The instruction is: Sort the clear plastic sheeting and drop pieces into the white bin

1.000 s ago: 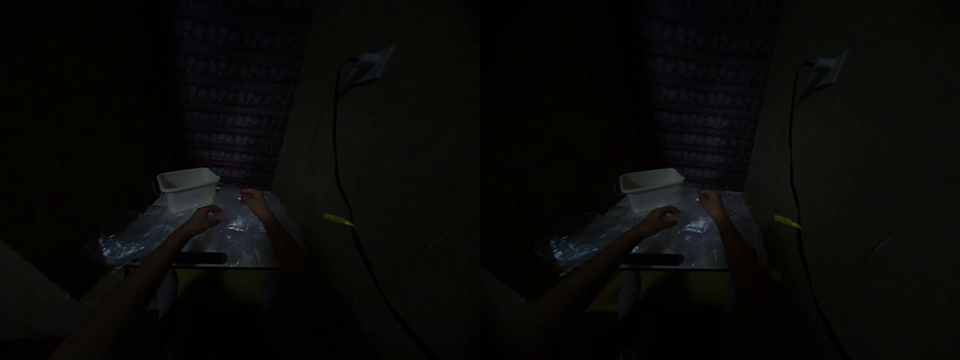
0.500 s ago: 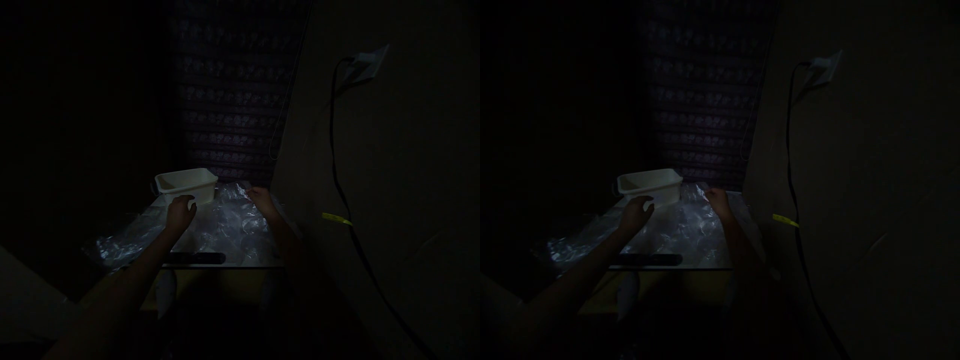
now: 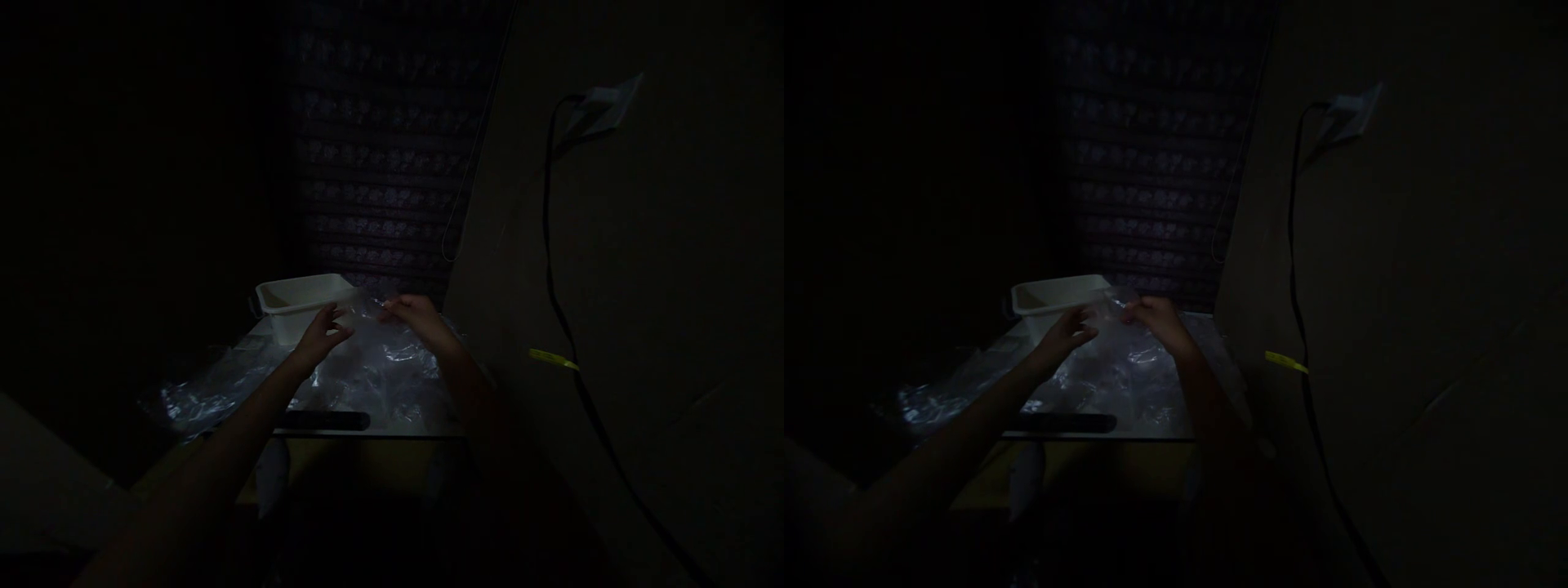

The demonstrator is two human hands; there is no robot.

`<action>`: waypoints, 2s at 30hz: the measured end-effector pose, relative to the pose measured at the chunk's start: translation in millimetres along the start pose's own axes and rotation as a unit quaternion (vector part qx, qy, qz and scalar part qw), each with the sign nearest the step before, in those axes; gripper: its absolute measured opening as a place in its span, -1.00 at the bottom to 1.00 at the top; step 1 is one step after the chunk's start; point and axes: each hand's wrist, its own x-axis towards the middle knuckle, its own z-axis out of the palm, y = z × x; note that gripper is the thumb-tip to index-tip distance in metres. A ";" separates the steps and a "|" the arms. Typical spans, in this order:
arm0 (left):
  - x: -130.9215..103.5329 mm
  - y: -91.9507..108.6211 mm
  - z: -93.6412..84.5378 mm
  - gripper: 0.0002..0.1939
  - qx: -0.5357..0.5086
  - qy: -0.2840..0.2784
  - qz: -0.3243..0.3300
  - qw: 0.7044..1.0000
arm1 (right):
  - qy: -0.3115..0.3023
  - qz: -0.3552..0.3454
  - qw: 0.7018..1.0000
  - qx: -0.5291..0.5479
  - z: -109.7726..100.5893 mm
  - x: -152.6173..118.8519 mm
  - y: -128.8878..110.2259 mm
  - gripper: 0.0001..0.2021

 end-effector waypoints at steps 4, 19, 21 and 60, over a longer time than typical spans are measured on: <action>-0.6 6.2 -2.5 -0.74 -0.028 0.007 -0.015 0.999 | 0.010 0.030 0.999 0.042 -1.8 -1.0 0.8 -0.80; 1.3 8.7 -11.5 -0.80 -0.055 0.065 0.000 0.996 | 0.046 0.115 0.986 -0.109 0.3 0.1 38.5 -0.88; 0.4 9.6 -11.2 -0.80 -0.045 0.058 0.004 0.997 | 0.034 0.108 0.990 -0.086 1.6 -0.6 37.9 -0.93; -12.9 24.6 -15.4 -0.61 -0.263 -0.167 -0.169 0.935 | -0.086 0.009 0.971 -0.223 -14.1 -1.9 1.0 -0.78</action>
